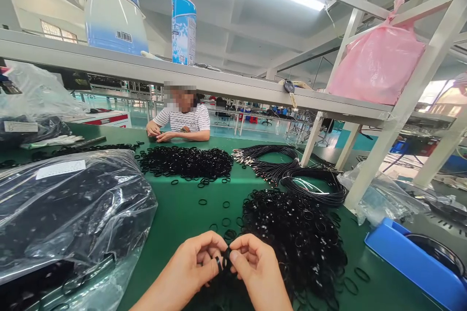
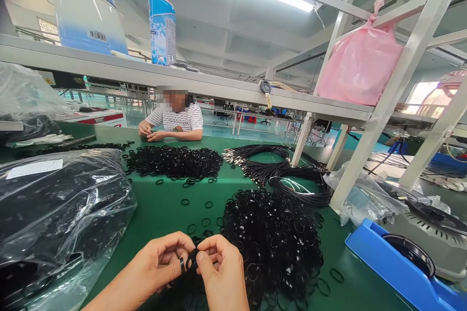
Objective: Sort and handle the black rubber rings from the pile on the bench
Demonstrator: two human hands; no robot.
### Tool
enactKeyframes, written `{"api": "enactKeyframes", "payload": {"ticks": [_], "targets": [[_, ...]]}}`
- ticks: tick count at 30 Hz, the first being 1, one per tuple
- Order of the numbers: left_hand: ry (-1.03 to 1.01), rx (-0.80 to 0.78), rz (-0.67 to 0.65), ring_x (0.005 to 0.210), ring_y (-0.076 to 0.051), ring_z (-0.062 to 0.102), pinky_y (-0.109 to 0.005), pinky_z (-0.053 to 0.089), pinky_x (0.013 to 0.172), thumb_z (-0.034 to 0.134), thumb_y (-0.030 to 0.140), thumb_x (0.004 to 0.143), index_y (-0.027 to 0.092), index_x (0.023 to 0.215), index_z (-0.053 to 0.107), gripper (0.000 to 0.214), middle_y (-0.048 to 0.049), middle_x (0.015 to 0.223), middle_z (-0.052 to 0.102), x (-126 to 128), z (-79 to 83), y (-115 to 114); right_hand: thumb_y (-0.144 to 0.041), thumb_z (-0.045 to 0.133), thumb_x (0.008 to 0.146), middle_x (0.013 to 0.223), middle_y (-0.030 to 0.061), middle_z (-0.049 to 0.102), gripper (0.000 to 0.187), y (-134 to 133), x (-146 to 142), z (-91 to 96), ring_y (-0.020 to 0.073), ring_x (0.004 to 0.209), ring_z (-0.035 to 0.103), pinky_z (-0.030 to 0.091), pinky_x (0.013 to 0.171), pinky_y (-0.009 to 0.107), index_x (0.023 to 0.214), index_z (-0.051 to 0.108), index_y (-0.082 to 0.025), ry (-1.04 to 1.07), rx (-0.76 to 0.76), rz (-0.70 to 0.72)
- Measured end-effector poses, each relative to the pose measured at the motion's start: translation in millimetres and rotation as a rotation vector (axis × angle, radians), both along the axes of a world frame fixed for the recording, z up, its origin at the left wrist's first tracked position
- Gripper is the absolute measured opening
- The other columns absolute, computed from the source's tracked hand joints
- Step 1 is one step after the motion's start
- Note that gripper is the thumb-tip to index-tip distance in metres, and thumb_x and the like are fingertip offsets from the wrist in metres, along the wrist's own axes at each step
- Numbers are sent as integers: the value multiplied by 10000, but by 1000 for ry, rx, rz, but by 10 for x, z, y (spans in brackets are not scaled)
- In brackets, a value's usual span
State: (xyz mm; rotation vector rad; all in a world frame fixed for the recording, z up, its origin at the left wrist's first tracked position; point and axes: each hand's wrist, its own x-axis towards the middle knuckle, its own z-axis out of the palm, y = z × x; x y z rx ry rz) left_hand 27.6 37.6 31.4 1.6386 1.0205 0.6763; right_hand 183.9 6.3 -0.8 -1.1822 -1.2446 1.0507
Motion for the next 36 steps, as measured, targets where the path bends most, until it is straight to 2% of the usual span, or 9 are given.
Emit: {"api": "enactKeyframes", "payload": {"ticks": [4, 8, 16, 21, 27, 31, 36], "targets": [[0, 39, 22, 524, -93, 438, -176, 371, 481, 511, 154, 678, 178, 722, 573, 80, 66, 586, 511, 28, 16, -50, -243, 587, 718, 702, 22, 617, 103, -9, -56, -23, 145, 613, 548, 440, 555, 240, 771, 621, -161, -38, 51, -43], [10, -12, 49, 513, -101, 448, -171, 369, 434, 508, 154, 635, 185, 747, 561, 128, 69, 591, 494, 33, 7, -58, -239, 578, 716, 715, 29, 631, 104, -5, -80, -54, 152, 626, 560, 459, 581, 249, 774, 626, -168, -57, 65, -56], [107, 3, 3, 461, -95, 466, -181, 356, 439, 480, 157, 649, 180, 690, 548, 83, 69, 531, 497, 10, -21, -24, -154, 542, 672, 611, 16, 606, 97, 15, -51, -59, 133, 522, 555, 353, 435, 193, 699, 635, -165, -318, 117, -44], [137, 109, -10, 482, -97, 400, -201, 269, 456, 440, 124, 631, 183, 662, 516, 101, 79, 505, 424, 14, -80, -32, -78, 515, 624, 633, 14, 586, 162, 32, -54, -80, 129, 527, 561, 356, 420, 178, 676, 639, -168, -385, 174, -49], [263, 226, -22, 547, -109, 315, -226, 228, 496, 411, 107, 616, 205, 633, 446, 106, 82, 550, 352, 20, -1, -73, -55, 497, 601, 676, 24, 612, 190, 64, -39, -129, 113, 517, 546, 349, 422, 179, 645, 642, -171, -431, 262, -37], [322, 257, -39, 573, -114, 342, -217, 252, 519, 394, 99, 632, 212, 647, 417, 116, 78, 585, 372, 18, 42, -86, -72, 505, 591, 612, 7, 610, 176, 76, -39, -152, 105, 482, 524, 345, 423, 176, 644, 642, -168, -406, 222, -49], [325, 298, -34, 571, -111, 371, -209, 287, 527, 390, 80, 648, 206, 687, 458, 148, 78, 594, 390, 21, 80, -114, -125, 528, 589, 579, 13, 618, 120, 98, -47, -170, 116, 488, 536, 320, 427, 182, 643, 629, -160, -294, 89, -80]]}}
